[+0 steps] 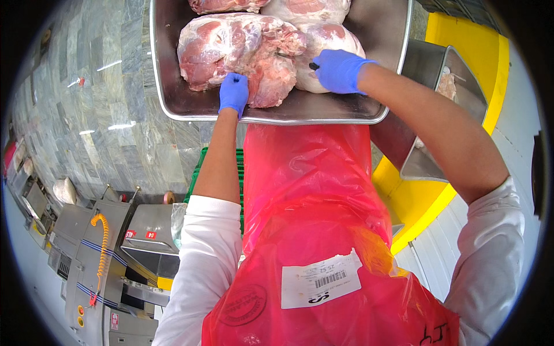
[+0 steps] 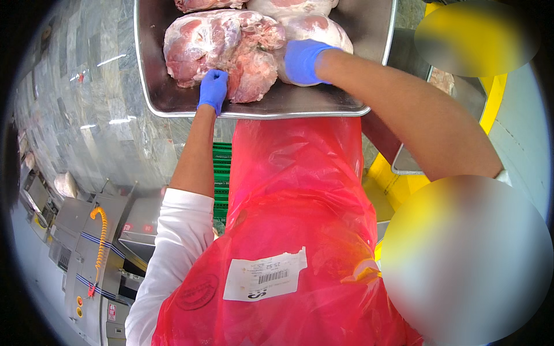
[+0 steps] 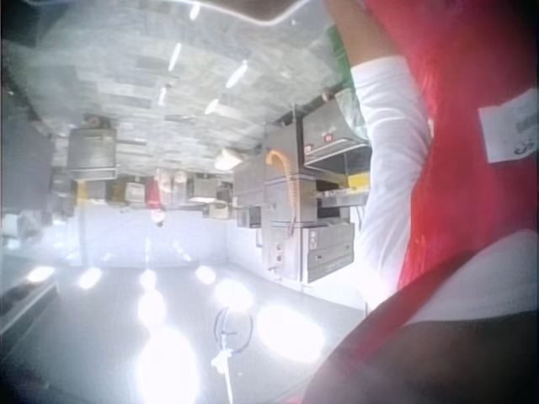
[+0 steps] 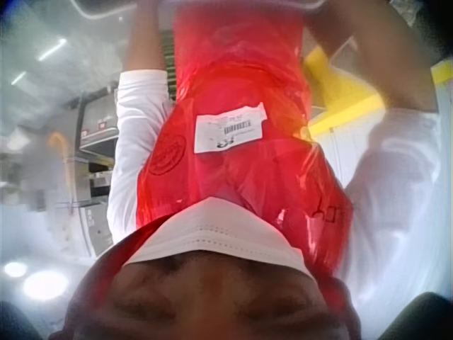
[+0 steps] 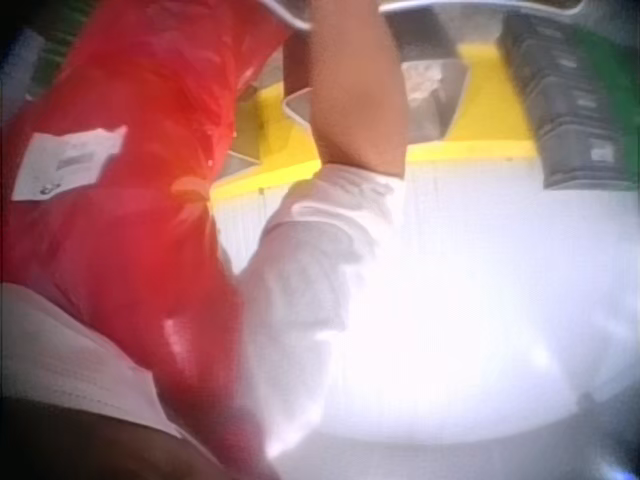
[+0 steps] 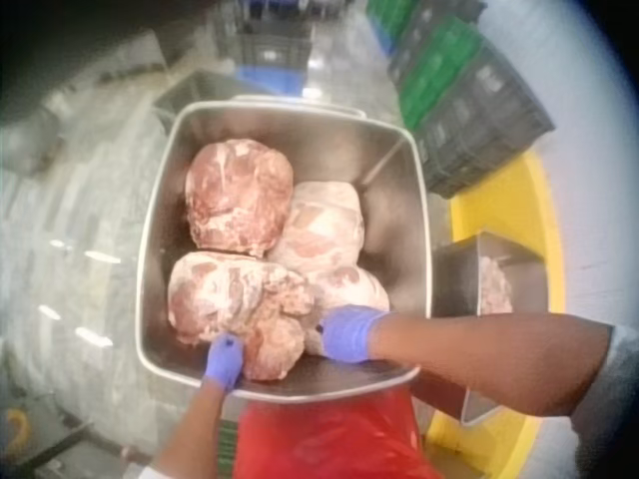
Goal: The person trims fat and connective tissue from large cuts of pork using a knife. They separate the trimmed pieces and place them into a metal bin, then continue trimming additional cuts and organizing the meat in the bin.
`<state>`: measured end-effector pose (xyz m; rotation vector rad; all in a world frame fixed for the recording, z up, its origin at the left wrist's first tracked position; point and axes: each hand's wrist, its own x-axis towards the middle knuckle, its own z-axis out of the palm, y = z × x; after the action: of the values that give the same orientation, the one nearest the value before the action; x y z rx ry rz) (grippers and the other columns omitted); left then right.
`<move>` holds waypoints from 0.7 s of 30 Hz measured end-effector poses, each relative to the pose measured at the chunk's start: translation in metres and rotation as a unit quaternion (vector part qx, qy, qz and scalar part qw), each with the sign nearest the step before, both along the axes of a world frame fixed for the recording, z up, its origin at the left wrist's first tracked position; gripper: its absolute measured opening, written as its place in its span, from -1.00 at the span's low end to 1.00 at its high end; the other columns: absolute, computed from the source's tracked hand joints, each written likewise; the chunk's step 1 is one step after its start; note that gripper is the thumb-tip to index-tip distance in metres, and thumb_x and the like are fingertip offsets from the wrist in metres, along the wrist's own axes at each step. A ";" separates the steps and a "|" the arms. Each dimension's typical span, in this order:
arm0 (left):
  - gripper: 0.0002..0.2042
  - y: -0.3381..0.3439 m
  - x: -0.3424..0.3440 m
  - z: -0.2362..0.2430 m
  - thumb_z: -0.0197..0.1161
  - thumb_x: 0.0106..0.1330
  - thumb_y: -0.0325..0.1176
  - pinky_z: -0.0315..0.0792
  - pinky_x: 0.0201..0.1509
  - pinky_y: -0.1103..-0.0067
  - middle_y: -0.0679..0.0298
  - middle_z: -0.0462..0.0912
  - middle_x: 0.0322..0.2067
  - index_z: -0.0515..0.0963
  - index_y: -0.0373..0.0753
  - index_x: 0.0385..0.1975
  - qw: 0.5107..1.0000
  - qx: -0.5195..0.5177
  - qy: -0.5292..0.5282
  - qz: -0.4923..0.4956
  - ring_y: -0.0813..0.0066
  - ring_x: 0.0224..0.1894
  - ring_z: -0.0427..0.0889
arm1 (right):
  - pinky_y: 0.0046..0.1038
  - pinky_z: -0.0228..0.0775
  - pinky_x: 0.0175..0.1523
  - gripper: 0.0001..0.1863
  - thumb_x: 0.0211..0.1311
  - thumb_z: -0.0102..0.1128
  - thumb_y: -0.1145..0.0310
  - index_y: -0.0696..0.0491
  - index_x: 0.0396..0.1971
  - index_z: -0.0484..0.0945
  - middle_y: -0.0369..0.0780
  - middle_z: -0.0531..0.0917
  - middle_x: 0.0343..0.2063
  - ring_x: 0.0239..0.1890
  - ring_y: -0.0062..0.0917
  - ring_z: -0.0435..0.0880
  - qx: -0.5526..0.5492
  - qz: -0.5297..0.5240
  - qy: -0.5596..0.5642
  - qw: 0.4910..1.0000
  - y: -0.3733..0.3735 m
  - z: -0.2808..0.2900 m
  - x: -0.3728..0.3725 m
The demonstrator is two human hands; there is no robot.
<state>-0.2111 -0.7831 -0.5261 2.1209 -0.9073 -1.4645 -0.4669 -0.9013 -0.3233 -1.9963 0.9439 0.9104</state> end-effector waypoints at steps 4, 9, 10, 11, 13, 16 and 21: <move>-0.84 -0.006 -0.004 0.008 0.27 0.35 -0.33 0.53 -0.16 0.43 0.18 0.69 -0.43 0.62 -0.32 -0.33 1.000 0.009 -0.004 -0.004 0.47 -0.35 0.60 | -0.11 0.56 0.04 -0.62 0.45 0.07 0.25 0.24 0.03 0.59 0.10 0.71 -0.15 -0.09 0.03 0.73 -0.042 -0.201 -0.077 0.976 0.065 -0.045 -0.021; -0.83 -0.004 -0.003 0.000 0.28 0.34 -0.32 0.53 -0.15 0.43 0.17 0.69 -0.42 0.61 -0.32 -0.33 1.000 0.002 0.008 -0.006 0.45 -0.36 0.60 | -0.12 0.59 -0.15 -0.58 0.47 0.06 0.18 0.10 0.16 0.56 0.05 0.73 -0.20 -0.28 0.01 0.72 -0.023 -0.633 -0.126 0.763 0.169 -0.073 0.026; -0.83 -0.005 -0.003 0.002 0.28 0.34 -0.32 0.53 -0.15 0.43 0.16 0.69 -0.42 0.61 -0.32 -0.33 1.000 -0.006 -0.004 -0.016 0.45 -0.36 0.60 | -0.15 0.54 -0.24 -0.59 0.48 0.07 0.17 0.07 0.18 0.54 0.00 0.71 -0.27 -0.38 -0.08 0.68 0.032 -0.698 -0.128 0.704 0.172 -0.066 0.040; -0.83 -0.005 -0.005 0.003 0.28 0.34 -0.32 0.54 -0.14 0.42 0.14 0.70 -0.42 0.61 -0.32 -0.32 1.000 -0.008 0.006 0.000 0.44 -0.35 0.61 | -0.19 0.50 -0.34 -0.59 0.48 0.09 0.16 0.05 0.20 0.52 -0.06 0.68 -0.33 -0.47 -0.16 0.63 0.077 -0.759 -0.124 0.634 0.175 -0.058 0.053; -0.82 -0.003 -0.001 -0.004 0.29 0.34 -0.31 0.54 -0.12 0.42 0.12 0.71 -0.41 0.61 -0.32 -0.32 1.000 -0.003 0.001 0.010 0.42 -0.35 0.62 | -0.31 0.35 -0.52 -0.58 0.49 0.14 0.13 -0.02 0.23 0.49 -0.20 0.59 -0.48 -0.64 -0.39 0.48 0.187 -0.861 -0.074 0.468 0.155 -0.009 0.069; -0.82 -0.002 -0.005 -0.001 0.29 0.34 -0.31 0.54 -0.11 0.41 0.10 0.71 -0.40 0.61 -0.32 -0.33 1.000 -0.014 -0.012 0.001 0.39 -0.34 0.64 | -0.48 0.12 -0.61 -0.54 0.51 0.16 0.08 -0.11 0.30 0.42 -0.33 0.44 -0.54 -0.69 -0.64 0.27 0.222 -0.885 -0.074 0.401 0.141 0.010 0.056; -0.81 -0.005 -0.008 0.007 0.28 0.35 -0.30 0.55 -0.11 0.39 0.09 0.72 -0.41 0.61 -0.32 -0.33 0.999 -0.026 -0.037 -0.007 0.35 -0.35 0.67 | -0.49 0.10 -0.60 -0.58 0.54 0.13 0.10 -0.11 0.28 0.44 -0.32 0.46 -0.54 -0.67 -0.64 0.29 0.265 -0.865 -0.042 0.425 0.137 0.040 0.022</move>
<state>-0.2194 -0.7879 -0.5193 2.1475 -0.9784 -1.3612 -0.4446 -0.7643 -0.2831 0.1573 1.6107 -0.2304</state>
